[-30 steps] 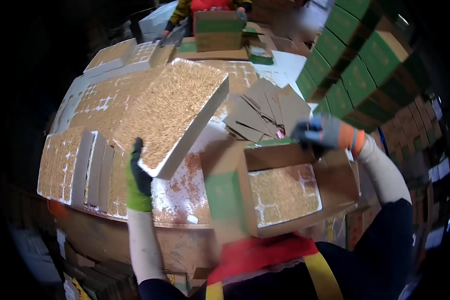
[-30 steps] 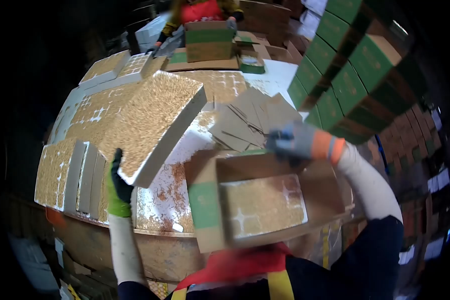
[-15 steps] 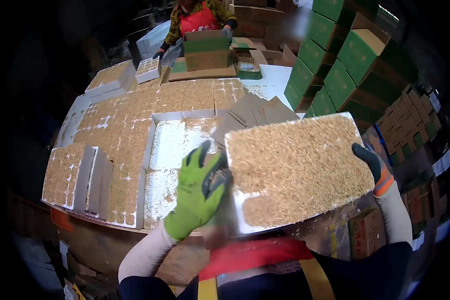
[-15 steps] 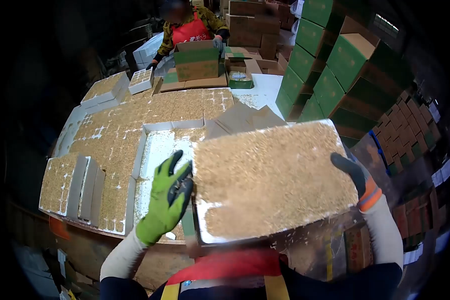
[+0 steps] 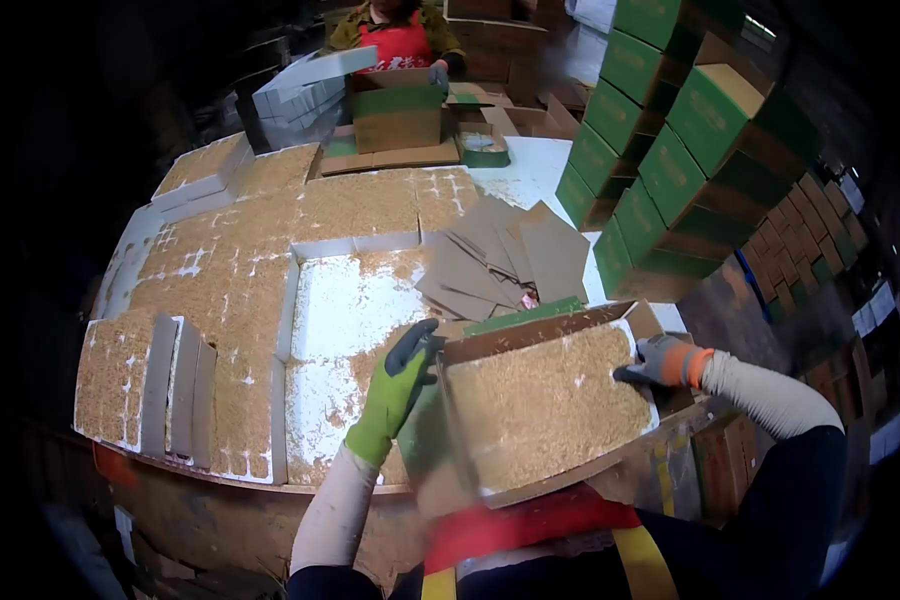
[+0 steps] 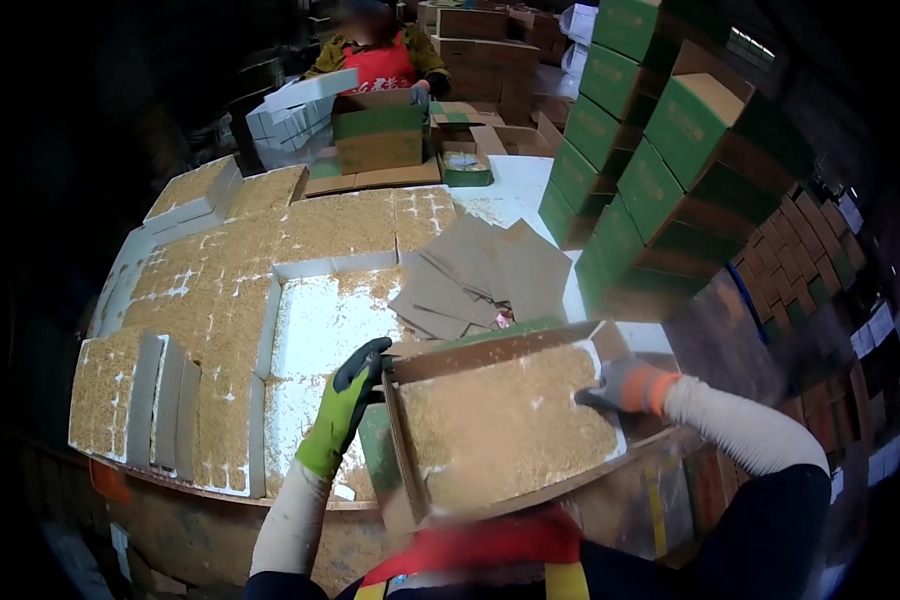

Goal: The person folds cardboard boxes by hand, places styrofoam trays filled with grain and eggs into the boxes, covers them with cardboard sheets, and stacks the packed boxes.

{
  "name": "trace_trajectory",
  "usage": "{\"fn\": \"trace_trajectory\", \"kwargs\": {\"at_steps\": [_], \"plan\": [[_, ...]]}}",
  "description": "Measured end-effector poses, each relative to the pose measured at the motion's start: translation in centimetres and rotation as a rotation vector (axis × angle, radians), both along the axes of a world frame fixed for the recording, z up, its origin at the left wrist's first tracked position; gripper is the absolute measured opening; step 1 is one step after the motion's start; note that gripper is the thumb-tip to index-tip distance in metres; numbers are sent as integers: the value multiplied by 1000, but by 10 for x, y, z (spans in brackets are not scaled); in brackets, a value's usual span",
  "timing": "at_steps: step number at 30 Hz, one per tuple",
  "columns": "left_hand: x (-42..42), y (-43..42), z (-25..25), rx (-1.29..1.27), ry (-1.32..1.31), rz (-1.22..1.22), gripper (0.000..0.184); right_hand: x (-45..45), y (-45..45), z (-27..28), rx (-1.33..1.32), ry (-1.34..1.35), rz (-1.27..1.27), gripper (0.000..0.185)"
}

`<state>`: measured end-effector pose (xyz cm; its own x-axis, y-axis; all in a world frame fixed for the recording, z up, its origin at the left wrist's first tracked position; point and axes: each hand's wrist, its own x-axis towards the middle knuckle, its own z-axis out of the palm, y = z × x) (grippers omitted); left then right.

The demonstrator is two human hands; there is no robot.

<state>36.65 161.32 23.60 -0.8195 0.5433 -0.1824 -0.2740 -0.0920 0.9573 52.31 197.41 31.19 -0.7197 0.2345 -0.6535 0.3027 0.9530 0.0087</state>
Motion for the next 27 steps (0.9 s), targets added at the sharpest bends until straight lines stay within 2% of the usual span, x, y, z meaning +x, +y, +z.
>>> {"fn": "trace_trajectory", "kwargs": {"at_steps": [1,3,5,7,8,9,11,13,14,15,16,17,18,19,21,23,25,26,27], "plan": [[-25,5,-31,-22,114,51,45,-2,-2,-6,59,-3,125,73],[-85,27,-102,-257,400,156,49,-10,4,-26,102,-26,121,71],[-139,58,-148,-496,427,136,54,-12,16,-43,44,6,230,69],[-177,104,-188,-584,545,218,62,-29,-17,-23,68,-64,153,64],[-190,125,-199,-609,540,257,72,-34,-27,-18,109,-26,196,61],[-211,151,-232,-645,575,357,80,-40,-28,-13,159,13,237,57],[-224,174,-242,-736,529,395,72,-37,-11,-3,133,354,261,45],[-233,167,-237,-804,533,190,53,-27,-3,45,-244,560,-58,31],[-231,161,-228,-749,584,88,37,-17,11,51,-368,663,-269,25],[-248,159,-272,-681,589,178,31,-1,30,55,-489,780,-480,20],[-264,148,-294,-498,365,151,29,17,61,53,-346,870,-451,19],[-282,129,-311,-401,250,120,25,35,93,43,-203,947,-409,18],[-261,114,-285,-324,127,278,22,56,120,29,-193,958,-455,18],[-262,85,-270,-397,95,254,20,77,147,11,-42,905,-460,18],[-259,31,-246,-356,54,332,19,110,200,-40,175,745,-429,19],[-228,-13,-180,-335,58,399,21,131,241,-107,265,510,-372,19],[-235,-69,-155,-328,139,417,33,125,241,-154,289,390,-407,26],[-239,-98,-140,-360,198,449,38,124,263,-202,122,384,-346,34],[-238,-116,-121,-391,257,481,44,118,257,-227,196,415,-385,45]]}}
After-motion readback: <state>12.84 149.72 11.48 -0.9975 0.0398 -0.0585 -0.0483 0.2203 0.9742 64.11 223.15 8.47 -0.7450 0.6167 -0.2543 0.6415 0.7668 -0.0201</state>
